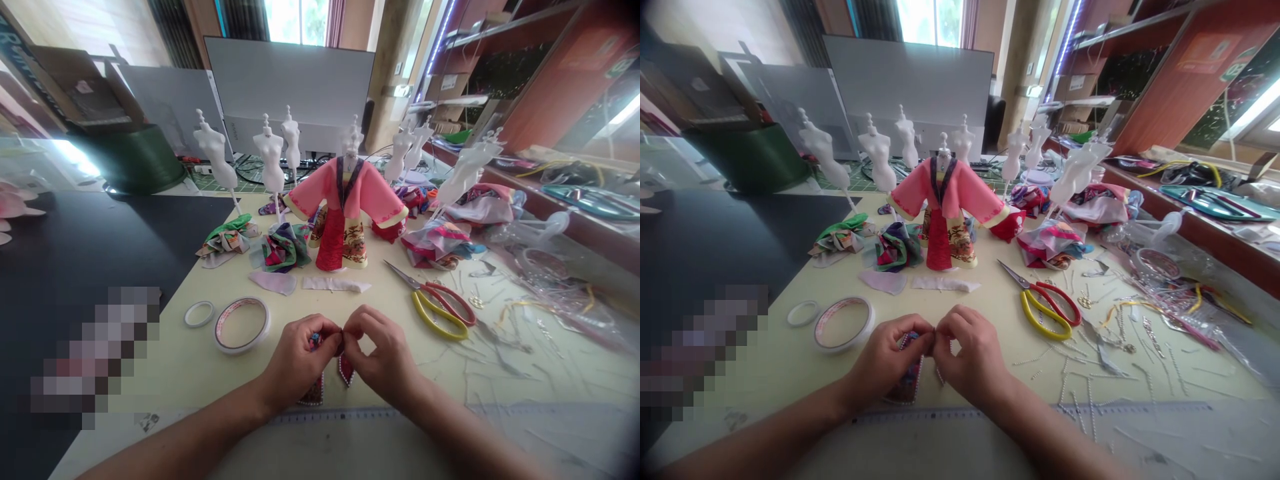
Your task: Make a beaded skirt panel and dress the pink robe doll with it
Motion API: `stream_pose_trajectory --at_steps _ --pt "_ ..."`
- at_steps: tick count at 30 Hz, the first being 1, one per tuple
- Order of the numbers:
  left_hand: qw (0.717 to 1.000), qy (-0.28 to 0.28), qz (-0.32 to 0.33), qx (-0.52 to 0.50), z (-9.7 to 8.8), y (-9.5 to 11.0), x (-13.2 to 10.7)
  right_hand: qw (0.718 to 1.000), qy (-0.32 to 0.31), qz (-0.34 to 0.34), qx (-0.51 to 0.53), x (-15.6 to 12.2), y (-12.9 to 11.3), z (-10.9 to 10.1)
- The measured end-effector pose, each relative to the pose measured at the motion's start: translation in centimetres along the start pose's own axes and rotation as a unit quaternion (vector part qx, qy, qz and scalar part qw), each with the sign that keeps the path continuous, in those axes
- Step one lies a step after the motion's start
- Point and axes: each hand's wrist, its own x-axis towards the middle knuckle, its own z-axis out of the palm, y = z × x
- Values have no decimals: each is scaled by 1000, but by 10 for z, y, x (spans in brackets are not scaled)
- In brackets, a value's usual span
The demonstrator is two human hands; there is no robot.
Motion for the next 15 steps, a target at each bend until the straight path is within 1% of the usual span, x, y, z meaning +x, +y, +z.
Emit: stream_pose_trajectory --at_steps 3,5,7,11,15 --pt "998 -21 -29 -50 -1 2 0 992 -33 95 73 2 -3 -3" --pt "995 -36 -44 -78 -1 3 1 978 -59 161 122 4 -4 -5" --pt "992 -47 -58 -104 -1 3 2 960 -80 210 170 5 -4 -6" --pt "982 -55 -92 -155 -2 3 3 921 -97 264 271 5 1 -5" --pt "973 -56 -121 -190 -2 6 3 885 -98 294 348 5 3 -3"
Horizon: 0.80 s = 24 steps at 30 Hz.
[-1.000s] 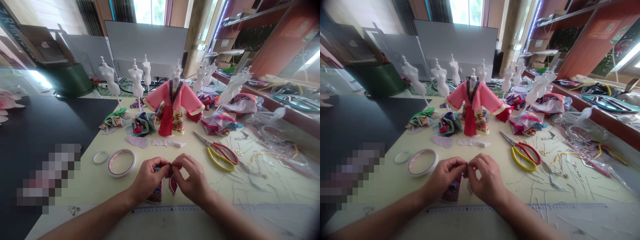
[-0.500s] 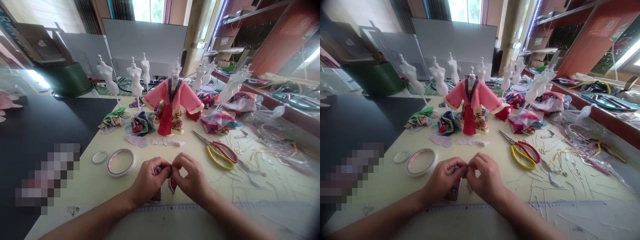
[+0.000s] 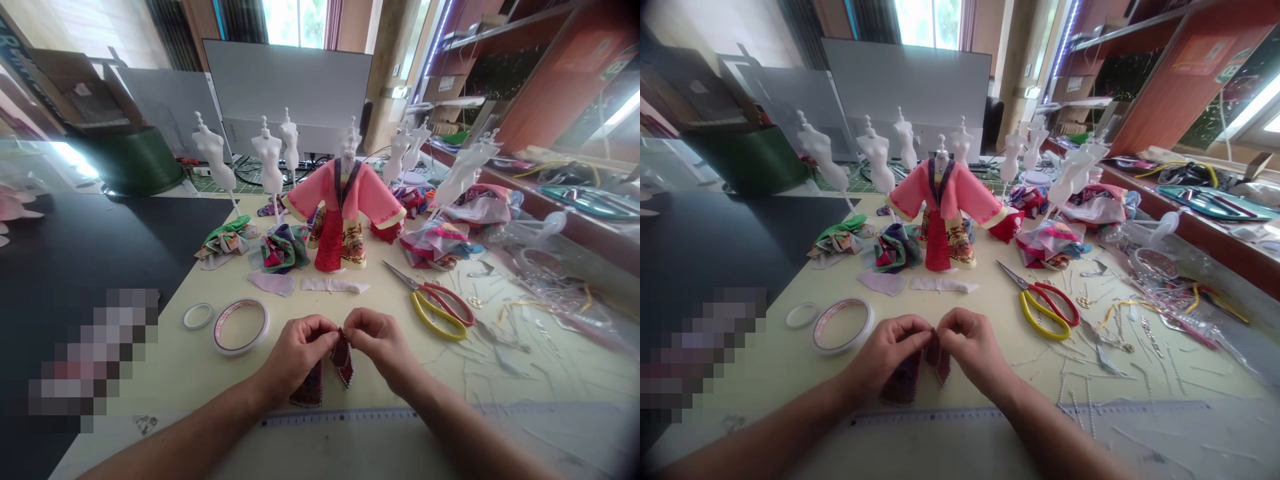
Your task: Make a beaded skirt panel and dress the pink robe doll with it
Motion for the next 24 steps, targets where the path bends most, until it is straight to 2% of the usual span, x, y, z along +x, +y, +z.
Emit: stream_pose_trajectory --at_steps 4,12,16,20,24 --pt "1000 -5 -2 -21 0 0 -1 999 -3 19 32 0 -3 1" --pt "1000 -4 -2 -18 1 1 -1 999 -6 19 29 0 -1 1" --pt "1000 3 4 -4 0 1 -1 998 11 -12 -59 -3 -1 0" --pt "1000 12 9 7 0 0 -1 982 56 -67 -170 -7 -7 4" --pt "1000 16 11 15 0 0 0 980 61 -74 -177 -7 -9 6"
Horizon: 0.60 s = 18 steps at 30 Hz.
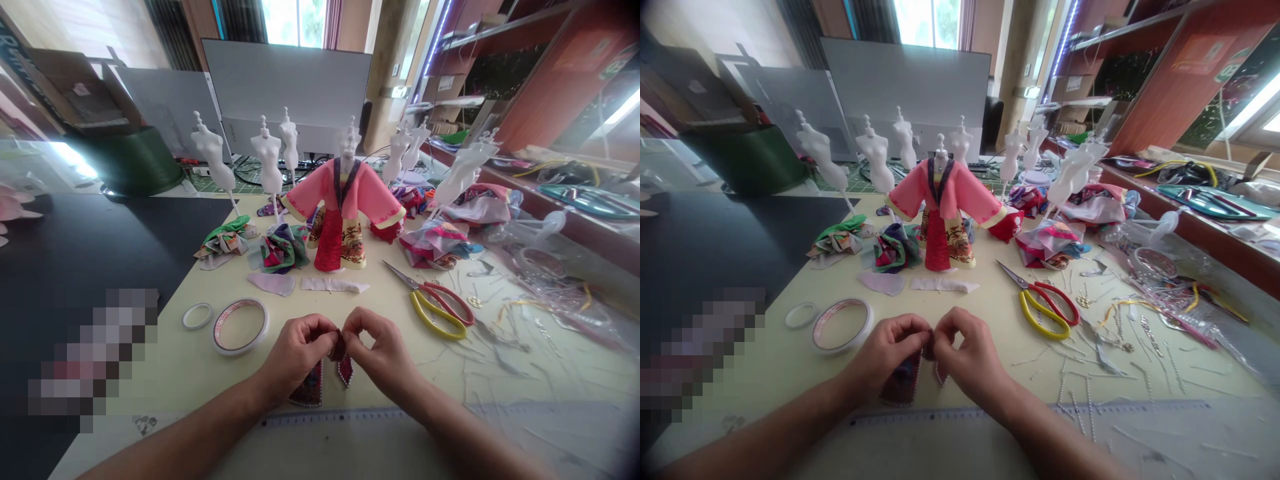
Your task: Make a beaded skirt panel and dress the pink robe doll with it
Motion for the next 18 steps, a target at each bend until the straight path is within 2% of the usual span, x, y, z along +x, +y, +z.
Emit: stream_pose_trajectory --at_steps 9,18 --pt "999 -10 -12 -38 0 -1 0 987 -36 72 138 4 9 -3" --pt "995 -21 -35 -93 -4 -7 0 978 25 101 180 10 15 -8"
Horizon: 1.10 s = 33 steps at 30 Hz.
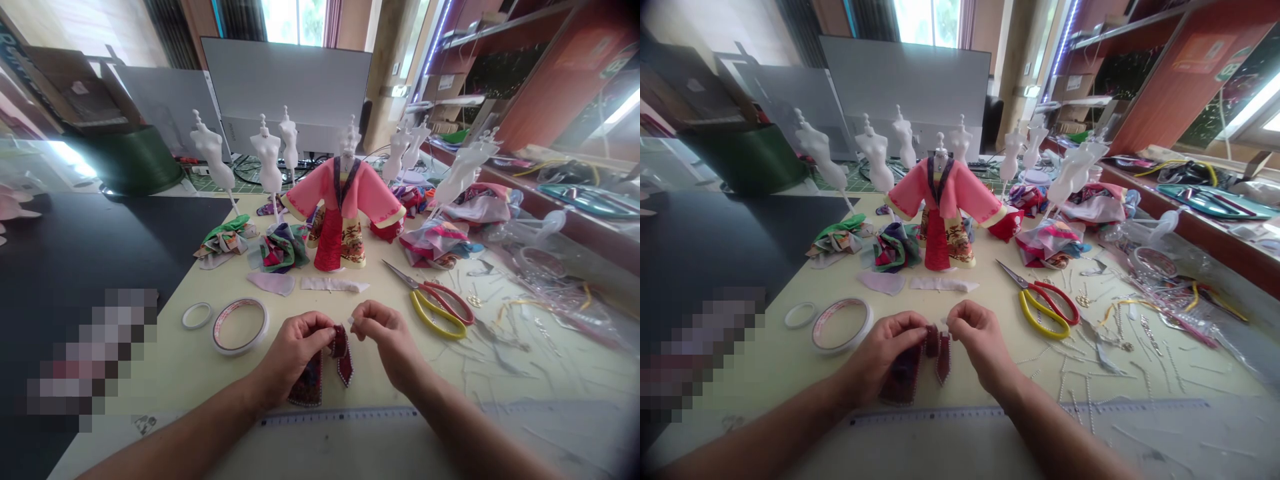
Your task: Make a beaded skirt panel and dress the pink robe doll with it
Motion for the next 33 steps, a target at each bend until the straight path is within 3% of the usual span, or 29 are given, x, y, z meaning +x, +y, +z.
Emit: stream_pose_trajectory --at_steps 5,11,13,15,18,21,29,33 --pt "999 -45 -8 8 4 1 -4 999 24 -12 24 3 -1 -4" --pt "985 -138 -99 32 23 -9 -17 999 30 -17 37 5 -3 -4" --pt "981 -142 -67 114 29 -15 -20 999 32 -12 42 5 -4 -4" --pt "966 -126 10 225 33 -20 -20 998 34 -10 49 6 -4 -3" --pt "925 -97 129 344 36 -25 -15 998 33 -9 55 6 -4 -3" --pt "889 -70 197 408 37 -29 -7 998 34 -10 59 7 -3 -4" --pt "798 9 265 542 28 -35 14 996 52 -40 58 8 -6 -11" --pt "781 16 273 561 21 -34 15 996 52 -44 52 8 -8 -13"
